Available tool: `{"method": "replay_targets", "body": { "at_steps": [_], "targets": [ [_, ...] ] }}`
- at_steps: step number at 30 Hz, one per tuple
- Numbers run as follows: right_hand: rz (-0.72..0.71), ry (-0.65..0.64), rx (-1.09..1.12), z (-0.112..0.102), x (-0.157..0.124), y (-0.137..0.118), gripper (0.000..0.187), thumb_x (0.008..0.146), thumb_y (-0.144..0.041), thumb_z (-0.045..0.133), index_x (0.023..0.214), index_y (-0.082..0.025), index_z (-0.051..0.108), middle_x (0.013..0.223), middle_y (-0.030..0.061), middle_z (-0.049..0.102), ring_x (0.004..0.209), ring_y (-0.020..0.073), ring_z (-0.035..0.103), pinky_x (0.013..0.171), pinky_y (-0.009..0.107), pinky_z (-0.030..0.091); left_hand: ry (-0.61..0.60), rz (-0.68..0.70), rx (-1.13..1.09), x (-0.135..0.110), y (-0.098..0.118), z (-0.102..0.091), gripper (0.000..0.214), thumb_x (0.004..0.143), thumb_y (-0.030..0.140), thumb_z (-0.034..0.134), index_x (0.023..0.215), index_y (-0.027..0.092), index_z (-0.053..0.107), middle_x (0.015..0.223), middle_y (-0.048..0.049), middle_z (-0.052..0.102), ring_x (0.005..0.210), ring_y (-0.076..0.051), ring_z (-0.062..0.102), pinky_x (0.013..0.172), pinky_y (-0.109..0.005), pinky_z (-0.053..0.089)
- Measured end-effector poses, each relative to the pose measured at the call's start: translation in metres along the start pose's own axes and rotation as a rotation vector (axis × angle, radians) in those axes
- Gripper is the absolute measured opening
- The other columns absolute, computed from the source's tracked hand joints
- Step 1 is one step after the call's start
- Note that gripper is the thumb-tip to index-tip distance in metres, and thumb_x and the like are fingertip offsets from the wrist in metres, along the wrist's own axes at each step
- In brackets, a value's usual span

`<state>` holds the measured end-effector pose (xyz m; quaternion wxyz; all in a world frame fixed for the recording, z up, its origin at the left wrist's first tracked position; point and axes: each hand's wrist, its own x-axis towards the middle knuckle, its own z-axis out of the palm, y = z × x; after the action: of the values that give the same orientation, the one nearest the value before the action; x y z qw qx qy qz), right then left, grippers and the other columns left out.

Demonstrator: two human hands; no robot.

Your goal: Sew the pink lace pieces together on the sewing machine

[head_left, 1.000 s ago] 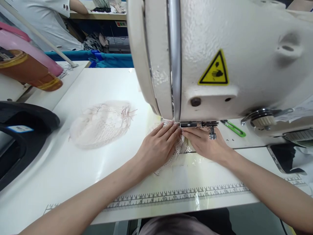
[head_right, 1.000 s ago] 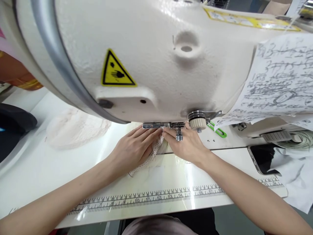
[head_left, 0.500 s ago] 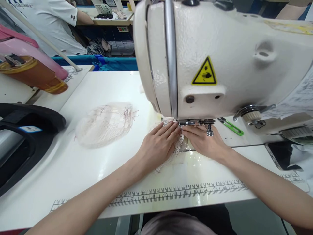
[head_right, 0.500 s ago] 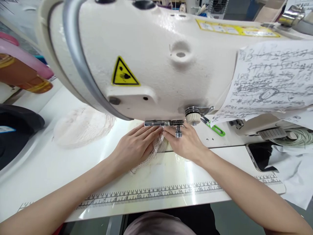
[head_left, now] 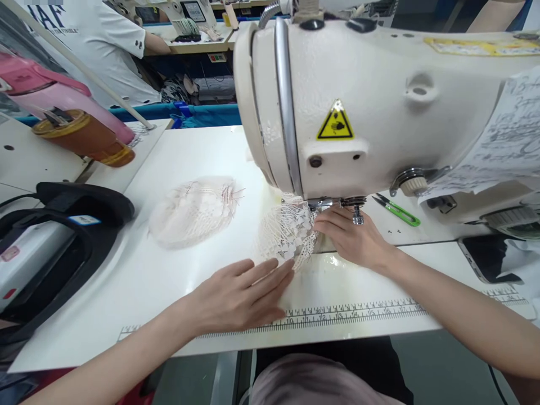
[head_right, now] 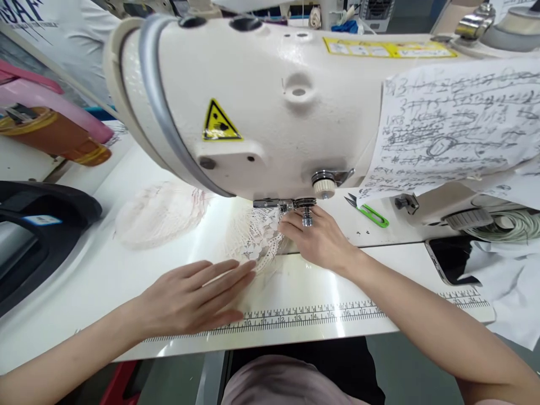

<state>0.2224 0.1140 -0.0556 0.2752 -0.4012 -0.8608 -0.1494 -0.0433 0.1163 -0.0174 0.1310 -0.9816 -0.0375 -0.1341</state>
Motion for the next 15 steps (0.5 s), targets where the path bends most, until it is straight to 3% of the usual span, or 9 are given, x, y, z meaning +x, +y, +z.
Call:
{"method": "replay_targets", "body": {
  "at_steps": [2, 4, 6, 9, 11, 13, 15],
  "targets": [
    [-0.009, -0.017, 0.072, 0.001, -0.001, 0.001, 0.042, 0.071, 0.01, 0.036, 0.093, -0.016, 0.061, 0.095, 0.0001, 0.069, 0.091, 0.0142, 0.057, 0.069, 0.026, 0.038, 0.02, -0.059, 0.007, -0.007, 0.009, 0.003, 0.025, 0.088, 0.014, 0.058, 0.113, 0.011, 0.06, 0.116, -0.0108, 0.067, 0.1, -0.021, 0.064, 0.066, -0.028, 0.053],
    [0.004, -0.047, 0.149, 0.002, -0.002, 0.002, 0.042, 0.071, 0.007, 0.038, 0.098, -0.017, 0.06, 0.096, 0.0012, 0.068, 0.095, 0.0162, 0.057, 0.071, 0.028, 0.039, 0.054, -0.204, -0.042, -0.007, 0.015, 0.002, 0.027, 0.089, 0.004, 0.049, 0.114, 0.011, 0.057, 0.114, -0.0119, 0.067, 0.1, -0.021, 0.065, 0.069, -0.028, 0.054],
    [0.027, -0.082, 0.222, 0.002, -0.004, 0.001, 0.041, 0.072, 0.0, 0.042, 0.106, -0.016, 0.059, 0.099, 0.0034, 0.067, 0.098, 0.0192, 0.057, 0.072, 0.031, 0.039, 0.062, -0.395, -0.098, -0.001, 0.014, -0.004, 0.024, 0.094, 0.007, 0.041, 0.113, 0.012, 0.054, 0.105, -0.0108, 0.069, 0.087, -0.018, 0.068, 0.058, -0.025, 0.052],
    [0.06, -0.109, 0.261, 0.002, -0.004, 0.0, 0.034, 0.077, -0.01, 0.047, 0.109, -0.016, 0.058, 0.099, 0.0057, 0.067, 0.096, 0.0213, 0.058, 0.072, 0.033, 0.04, 0.042, -0.562, -0.078, 0.015, 0.001, -0.017, 0.016, 0.099, 0.018, 0.038, 0.103, 0.015, 0.053, 0.072, -0.0009, 0.066, 0.053, -0.012, 0.06, 0.041, -0.023, 0.038],
    [0.058, -0.085, 0.25, 0.004, -0.003, 0.001, 0.022, 0.084, -0.013, 0.049, 0.101, -0.018, 0.061, 0.095, 0.0032, 0.069, 0.092, 0.0191, 0.059, 0.074, 0.033, 0.04, 0.015, -0.525, -0.07, 0.027, -0.012, -0.022, 0.019, 0.099, 0.029, 0.04, 0.098, 0.015, 0.053, 0.065, 0.0005, 0.06, 0.051, -0.014, 0.056, 0.044, -0.025, 0.038],
    [0.042, -0.064, 0.243, 0.005, -0.003, 0.001, 0.015, 0.089, -0.015, 0.049, 0.093, -0.02, 0.063, 0.091, 0.0002, 0.07, 0.089, 0.0168, 0.059, 0.076, 0.033, 0.041, -0.045, -0.428, -0.095, 0.037, -0.023, -0.018, 0.026, 0.096, 0.037, 0.046, 0.102, 0.013, 0.053, 0.073, -0.0032, 0.062, 0.062, -0.018, 0.059, 0.053, -0.028, 0.043],
    [0.034, -0.06, 0.237, 0.005, -0.002, 0.001, 0.016, 0.09, -0.014, 0.049, 0.089, -0.021, 0.064, 0.089, -0.0015, 0.07, 0.087, 0.0154, 0.06, 0.076, 0.032, 0.04, -0.119, -0.347, -0.093, 0.044, -0.031, -0.007, 0.021, 0.094, 0.028, 0.049, 0.106, 0.012, 0.054, 0.076, -0.0046, 0.062, 0.068, -0.02, 0.06, 0.06, -0.03, 0.043]
  ]
}}
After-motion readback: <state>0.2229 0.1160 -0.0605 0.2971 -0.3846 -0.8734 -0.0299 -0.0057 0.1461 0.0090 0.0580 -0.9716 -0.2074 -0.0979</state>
